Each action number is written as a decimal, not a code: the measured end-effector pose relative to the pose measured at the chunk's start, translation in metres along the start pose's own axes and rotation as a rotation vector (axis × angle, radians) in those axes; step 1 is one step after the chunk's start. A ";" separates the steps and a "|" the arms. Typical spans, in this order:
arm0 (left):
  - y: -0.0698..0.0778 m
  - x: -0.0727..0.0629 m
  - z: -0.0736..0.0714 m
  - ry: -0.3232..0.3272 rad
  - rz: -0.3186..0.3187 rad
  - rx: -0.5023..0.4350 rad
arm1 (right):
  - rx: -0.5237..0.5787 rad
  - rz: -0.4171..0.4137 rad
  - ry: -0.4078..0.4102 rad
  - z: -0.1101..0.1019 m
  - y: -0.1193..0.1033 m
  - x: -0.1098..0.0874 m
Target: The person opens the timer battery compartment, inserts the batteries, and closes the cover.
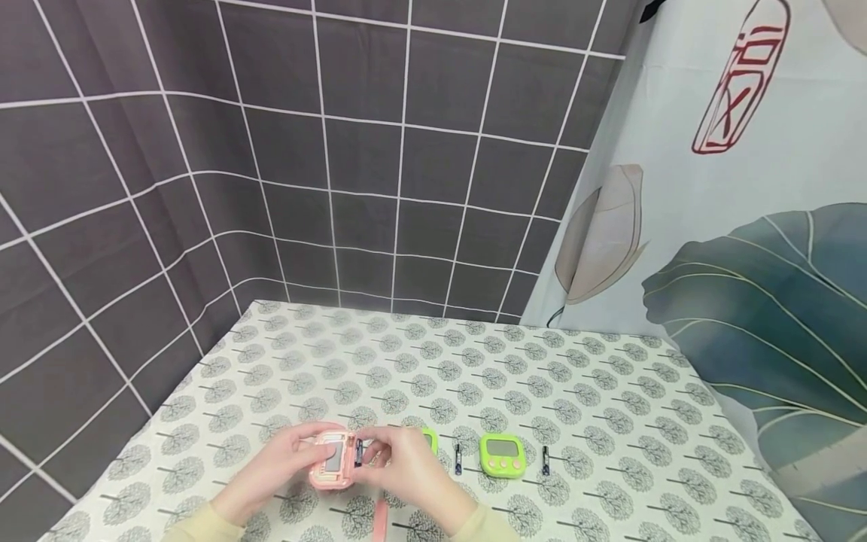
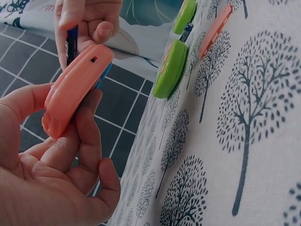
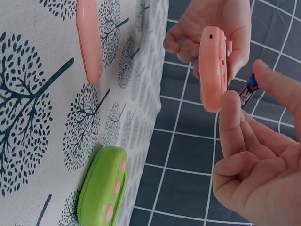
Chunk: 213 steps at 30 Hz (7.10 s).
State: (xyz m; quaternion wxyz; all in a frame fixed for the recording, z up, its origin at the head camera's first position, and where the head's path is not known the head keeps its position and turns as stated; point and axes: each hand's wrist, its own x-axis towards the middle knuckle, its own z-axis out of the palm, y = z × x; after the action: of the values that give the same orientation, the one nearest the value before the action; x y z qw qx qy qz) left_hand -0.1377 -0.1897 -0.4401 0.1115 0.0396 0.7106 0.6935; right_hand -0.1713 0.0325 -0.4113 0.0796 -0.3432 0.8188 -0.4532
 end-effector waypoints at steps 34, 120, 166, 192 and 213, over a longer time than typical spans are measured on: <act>0.000 0.001 0.004 -0.001 0.010 0.034 | -0.174 -0.176 -0.027 0.009 -0.007 -0.006; 0.002 -0.001 0.006 -0.135 0.085 0.027 | 0.161 0.061 -0.075 0.007 0.001 -0.005; 0.002 -0.004 0.014 -0.077 0.078 -0.003 | 0.284 0.160 -0.071 0.010 0.000 -0.008; 0.000 -0.003 0.010 -0.048 0.099 0.019 | -0.026 0.243 -0.124 0.021 0.004 -0.023; -0.001 -0.006 0.009 -0.026 0.069 0.001 | -0.618 0.161 -0.233 0.043 0.005 -0.024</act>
State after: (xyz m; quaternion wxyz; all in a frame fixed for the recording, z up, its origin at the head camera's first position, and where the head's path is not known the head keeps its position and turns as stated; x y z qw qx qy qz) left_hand -0.1302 -0.1823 -0.4408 0.0968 0.0731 0.7077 0.6961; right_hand -0.1365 0.0200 -0.4447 0.1001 -0.3349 0.9273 -0.1337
